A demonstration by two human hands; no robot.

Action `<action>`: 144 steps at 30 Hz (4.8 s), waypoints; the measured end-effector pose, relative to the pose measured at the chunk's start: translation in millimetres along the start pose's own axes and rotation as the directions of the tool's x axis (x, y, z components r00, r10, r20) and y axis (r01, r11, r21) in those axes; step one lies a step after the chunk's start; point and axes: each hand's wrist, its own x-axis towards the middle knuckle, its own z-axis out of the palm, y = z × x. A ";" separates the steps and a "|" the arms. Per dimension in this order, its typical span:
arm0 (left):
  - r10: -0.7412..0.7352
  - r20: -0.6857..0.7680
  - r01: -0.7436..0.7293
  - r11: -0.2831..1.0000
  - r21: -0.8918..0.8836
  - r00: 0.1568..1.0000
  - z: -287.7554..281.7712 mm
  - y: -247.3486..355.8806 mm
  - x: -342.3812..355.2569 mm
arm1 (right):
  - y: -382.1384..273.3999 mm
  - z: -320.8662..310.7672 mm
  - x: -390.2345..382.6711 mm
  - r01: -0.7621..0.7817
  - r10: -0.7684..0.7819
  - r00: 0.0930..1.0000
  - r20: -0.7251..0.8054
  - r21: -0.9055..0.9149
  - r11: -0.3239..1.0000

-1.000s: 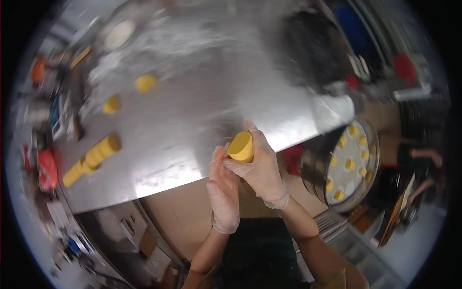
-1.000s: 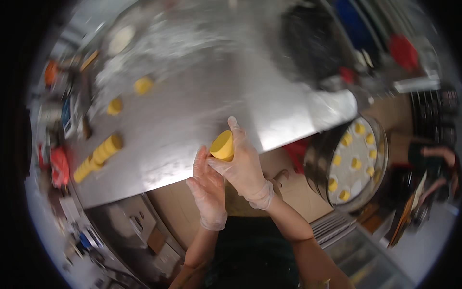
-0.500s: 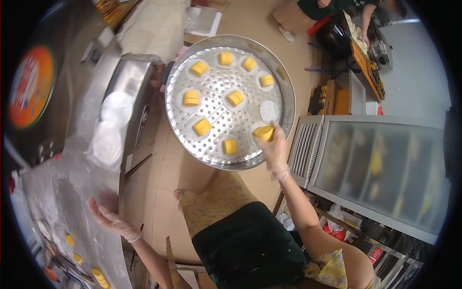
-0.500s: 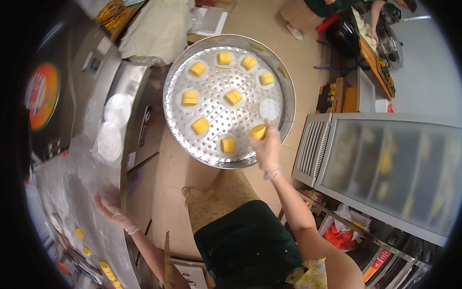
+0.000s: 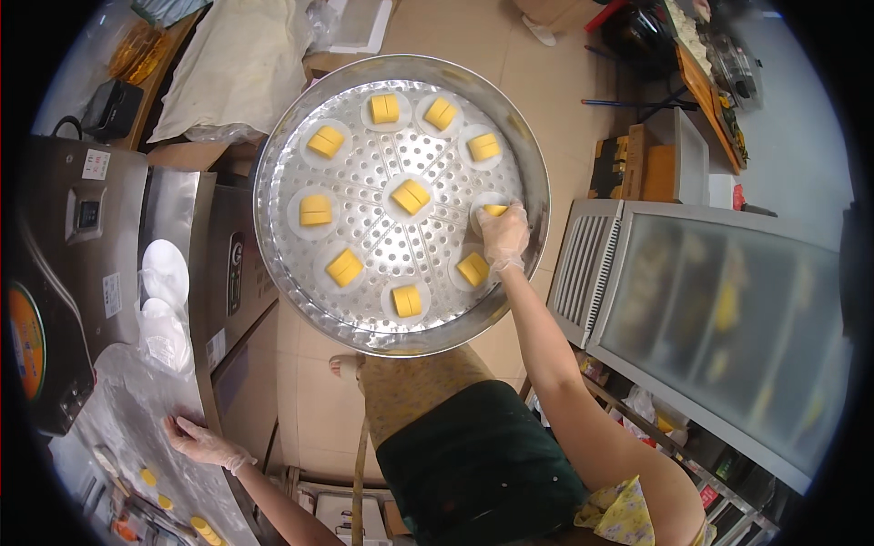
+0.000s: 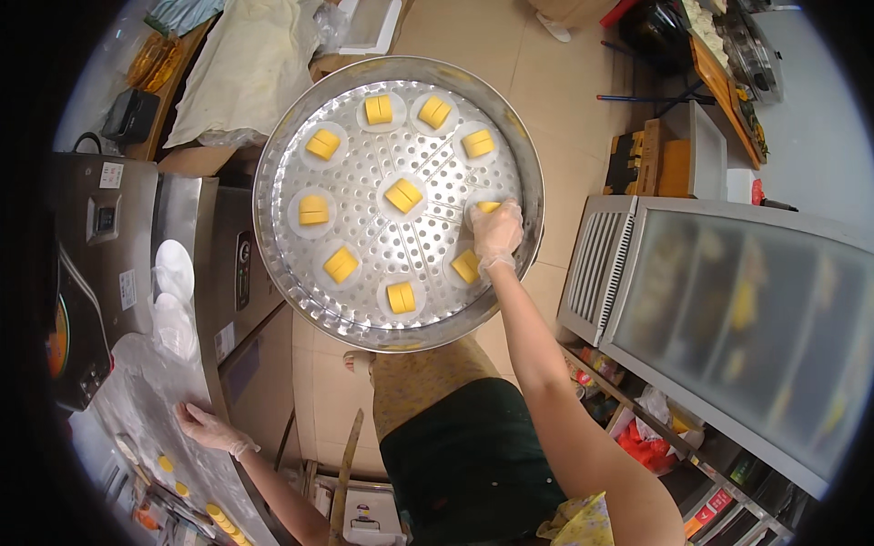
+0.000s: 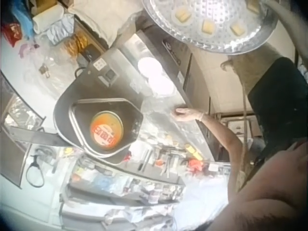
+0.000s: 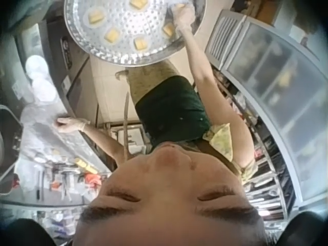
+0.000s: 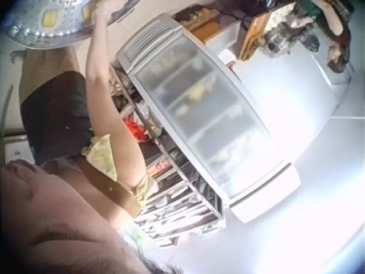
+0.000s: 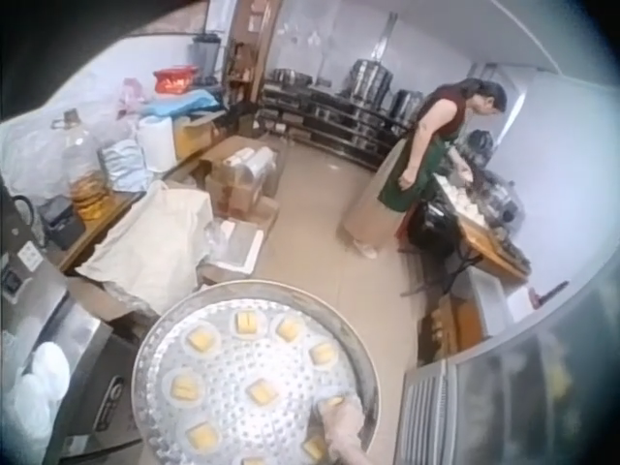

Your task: Cutting dough into portions and arranging them on a steamer tray with liners.

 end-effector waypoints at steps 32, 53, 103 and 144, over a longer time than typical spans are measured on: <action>-0.102 0.993 0.988 0.140 0.071 -0.057 104.7 149.6 -237.5 | 124.7 2.5 -122.8 -0.829 0.037 0.533 0.845 0.512 0.226; -0.313 0.847 0.882 0.348 -0.318 0.429 54.2 241.7 -263.9 | 258.5 -144.2 -87.5 -0.640 0.069 0.768 0.637 0.757 0.132; -0.124 0.992 0.982 0.185 0.050 -0.027 20.8 300.0 -294.1 | 204.7 54.7 -128.2 -0.679 -0.149 0.699 0.699 0.715 0.167; -0.466 0.880 0.996 0.063 -0.070 0.092 38.8 251.5 -366.6 | 63.7 -53.8 113.3 0.305 -0.509 0.824 0.251 0.561 0.770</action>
